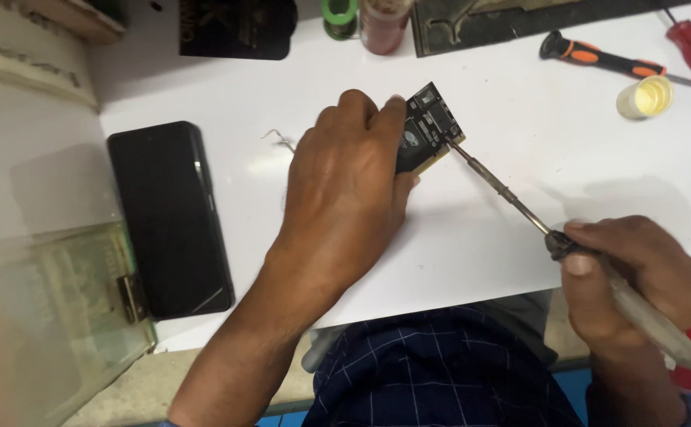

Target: The person holds a graphics card circuit board on a white workbench and uses a soldering iron to solder along its edge connector, repositioning the board as they work. They then set the board down, pick up a brush, and later handle the board again while holding the soldering iron.

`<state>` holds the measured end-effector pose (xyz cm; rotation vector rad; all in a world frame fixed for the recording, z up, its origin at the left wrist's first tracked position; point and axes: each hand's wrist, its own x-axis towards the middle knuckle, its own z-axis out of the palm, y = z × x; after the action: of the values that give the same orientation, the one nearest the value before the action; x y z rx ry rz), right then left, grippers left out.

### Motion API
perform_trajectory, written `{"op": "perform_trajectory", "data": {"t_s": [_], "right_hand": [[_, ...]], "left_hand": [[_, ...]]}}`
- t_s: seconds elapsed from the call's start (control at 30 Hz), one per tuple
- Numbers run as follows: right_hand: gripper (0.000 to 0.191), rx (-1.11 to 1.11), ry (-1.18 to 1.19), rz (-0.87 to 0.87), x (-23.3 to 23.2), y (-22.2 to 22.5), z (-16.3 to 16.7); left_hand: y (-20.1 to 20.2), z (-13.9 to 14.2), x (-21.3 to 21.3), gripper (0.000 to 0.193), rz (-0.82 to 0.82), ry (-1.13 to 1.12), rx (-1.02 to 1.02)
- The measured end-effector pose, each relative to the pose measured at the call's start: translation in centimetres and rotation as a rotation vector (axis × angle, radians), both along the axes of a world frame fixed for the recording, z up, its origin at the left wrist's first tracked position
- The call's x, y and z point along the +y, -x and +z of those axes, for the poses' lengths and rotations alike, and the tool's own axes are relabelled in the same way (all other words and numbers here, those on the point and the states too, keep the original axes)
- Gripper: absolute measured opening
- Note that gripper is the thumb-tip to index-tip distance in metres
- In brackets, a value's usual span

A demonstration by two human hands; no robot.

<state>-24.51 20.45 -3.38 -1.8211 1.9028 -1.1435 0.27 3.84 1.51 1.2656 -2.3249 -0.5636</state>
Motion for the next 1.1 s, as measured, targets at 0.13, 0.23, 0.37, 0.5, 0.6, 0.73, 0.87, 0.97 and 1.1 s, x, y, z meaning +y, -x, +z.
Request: {"op": "perform_trajectory", "data": {"t_s": [0.13,0.23,0.37,0.5,0.6,0.73,0.87,0.97,1.1], "right_hand": [[0.020,0.042,-0.020,-0.003,-0.3,1.0,-0.3],[0.021,0.041,-0.039,0.038,-0.1,1.4,-0.4],[0.024,0.012,-0.089,0.081,0.7,1.8,-0.1],[0.024,0.029,-0.146,0.076,0.7,2.2,-0.1],[0.024,0.061,-0.170,0.091,0.5,2.3,-0.1],[0.026,0.003,-0.128,0.089,0.3,1.6,0.3],[0.026,0.032,-0.141,0.085,0.0,1.1,0.8],[0.023,0.120,-0.185,0.090,-0.1,1.1,1.1],[0.021,0.079,-0.146,0.068,-0.1,1.2,0.8]], "left_hand": [[-0.3,-0.2,0.1,0.061,-0.005,0.013,0.010],[-0.3,-0.3,0.1,0.061,0.015,-0.003,0.010],[-0.2,0.0,0.2,0.061,0.031,0.002,0.007],[-0.1,0.2,0.1,0.061,0.032,-0.003,0.012],[0.2,0.2,0.0,0.062,0.040,-0.040,-0.017],[0.3,0.2,0.1,0.064,0.049,-0.050,-0.019],[0.2,0.0,0.1,0.063,0.053,-0.046,-0.008],[0.2,-0.2,0.2,0.062,0.050,-0.041,-0.012],[0.1,-0.3,0.2,0.062,0.050,0.000,-0.006]]}}
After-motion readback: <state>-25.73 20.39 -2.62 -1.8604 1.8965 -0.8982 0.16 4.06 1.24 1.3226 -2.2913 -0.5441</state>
